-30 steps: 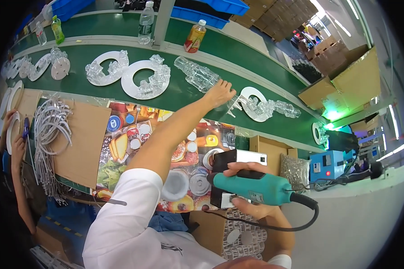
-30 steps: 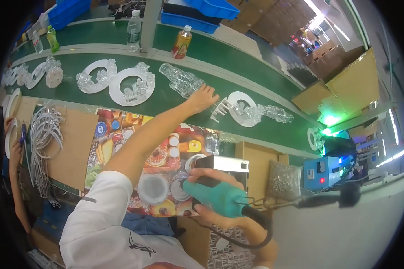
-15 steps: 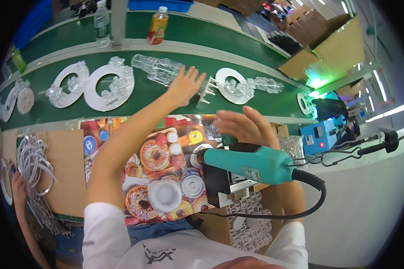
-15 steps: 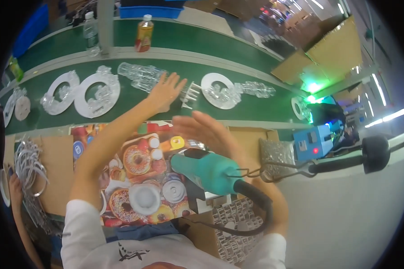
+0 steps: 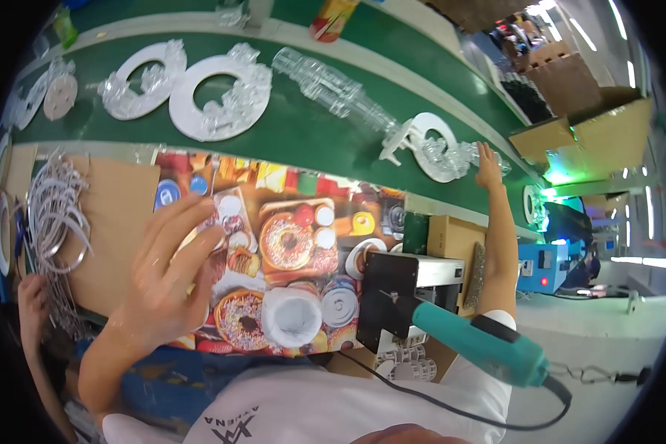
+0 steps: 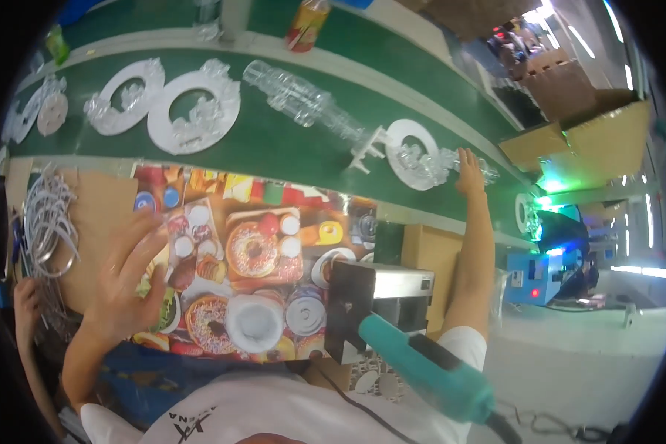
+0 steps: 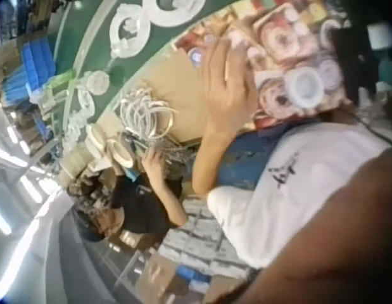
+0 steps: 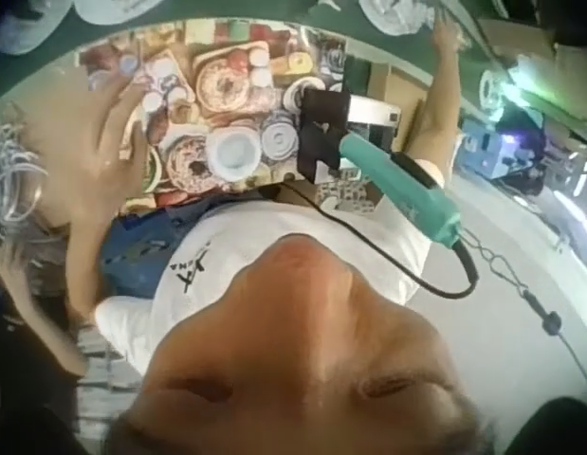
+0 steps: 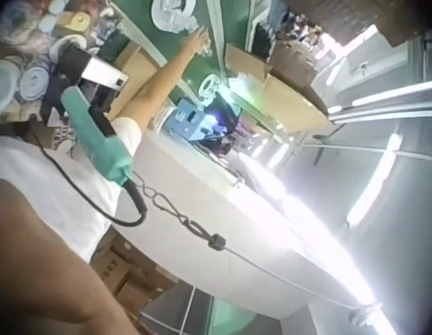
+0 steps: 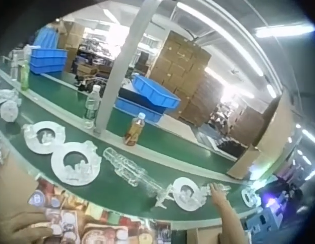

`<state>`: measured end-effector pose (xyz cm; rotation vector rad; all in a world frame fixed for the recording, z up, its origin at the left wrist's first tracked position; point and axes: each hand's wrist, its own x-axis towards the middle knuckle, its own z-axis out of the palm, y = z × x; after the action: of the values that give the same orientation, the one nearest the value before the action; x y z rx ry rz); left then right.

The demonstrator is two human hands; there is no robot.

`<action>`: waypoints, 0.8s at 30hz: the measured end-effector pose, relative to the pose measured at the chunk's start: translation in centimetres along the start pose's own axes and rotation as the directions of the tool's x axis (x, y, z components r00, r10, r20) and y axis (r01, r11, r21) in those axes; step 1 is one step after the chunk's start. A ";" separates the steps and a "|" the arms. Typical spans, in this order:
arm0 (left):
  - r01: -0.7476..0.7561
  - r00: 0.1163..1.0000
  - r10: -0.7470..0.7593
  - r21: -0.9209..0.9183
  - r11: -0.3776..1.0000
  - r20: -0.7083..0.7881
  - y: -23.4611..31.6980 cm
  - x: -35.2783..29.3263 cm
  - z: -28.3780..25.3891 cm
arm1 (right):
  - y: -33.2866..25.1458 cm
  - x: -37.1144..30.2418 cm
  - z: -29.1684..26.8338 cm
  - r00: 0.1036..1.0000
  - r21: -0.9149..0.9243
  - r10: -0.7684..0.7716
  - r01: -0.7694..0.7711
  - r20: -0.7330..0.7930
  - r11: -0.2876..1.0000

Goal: Assembling plastic components using an electric screwdriver at a factory workstation.

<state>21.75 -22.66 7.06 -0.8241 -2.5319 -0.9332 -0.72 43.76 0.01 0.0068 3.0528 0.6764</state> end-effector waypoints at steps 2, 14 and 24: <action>0.169 0.985 -0.167 -0.028 0.985 0.043 1.0 -3.9 -1.7 | -0.3 0.7 0.8 0.996 0.044 -0.003 0.000 0.085 0.999; 0.606 0.795 -0.606 -0.103 0.789 0.039 3.6 -13.8 -1.6 | -4.6 0.8 -0.4 0.996 -0.208 0.083 -0.077 0.022 0.975; 0.502 0.864 -0.497 -0.214 0.838 0.081 6.7 -12.6 -2.4 | 9.7 -9.0 -7.0 0.548 0.536 0.714 -0.480 -0.435 0.694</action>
<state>35.95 -25.26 6.15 -0.2085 -2.7481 -1.4008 8.14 49.53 10.59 1.1580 3.7606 0.0573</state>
